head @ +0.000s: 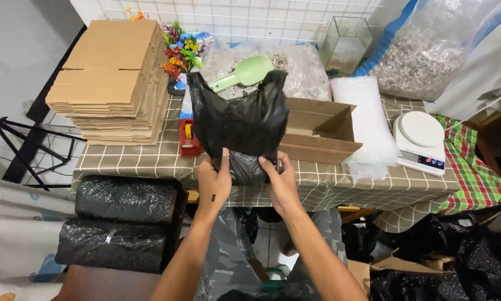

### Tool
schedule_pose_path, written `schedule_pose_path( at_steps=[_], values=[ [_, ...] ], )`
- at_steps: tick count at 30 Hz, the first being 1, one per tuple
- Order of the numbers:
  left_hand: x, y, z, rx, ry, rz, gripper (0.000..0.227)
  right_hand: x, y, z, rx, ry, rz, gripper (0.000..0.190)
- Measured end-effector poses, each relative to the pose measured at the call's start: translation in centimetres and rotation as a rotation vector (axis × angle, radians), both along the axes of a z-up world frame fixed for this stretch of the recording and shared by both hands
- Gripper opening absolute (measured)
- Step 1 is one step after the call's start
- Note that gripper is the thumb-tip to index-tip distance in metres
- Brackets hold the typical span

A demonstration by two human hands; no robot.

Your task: The person assembles a flat cardboard box, places a small plastic bag inside, then adds a black plastic bag. They close the box flaps and seal it with a tape dispenser, pressing the tape to secure the package.

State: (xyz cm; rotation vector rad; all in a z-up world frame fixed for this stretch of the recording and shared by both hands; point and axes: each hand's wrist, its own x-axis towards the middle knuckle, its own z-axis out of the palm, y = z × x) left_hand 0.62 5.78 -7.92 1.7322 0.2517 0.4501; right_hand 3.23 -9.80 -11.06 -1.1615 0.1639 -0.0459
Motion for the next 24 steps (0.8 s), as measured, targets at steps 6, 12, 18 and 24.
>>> schedule_pose_path(
  at_steps=[6,12,18,24],
  values=[
    [-3.3,-1.6,5.5,-0.155,0.049,0.036,0.053,-3.3,0.4,6.2,0.116,0.131,0.110,0.022],
    [-5.4,-3.5,12.6,-0.651,0.265,0.135,0.066,-4.8,-0.6,7.6,0.217,0.020,-0.010,0.029],
    [-5.0,-3.4,9.2,-0.608,0.126,0.171,0.053,-6.0,-2.3,6.2,0.212,0.023,0.105,0.040],
    [-5.2,-4.1,10.8,-0.426,0.033,0.142,0.044,-6.1,-4.1,5.6,0.081,-0.075,0.228,0.033]
  ],
)
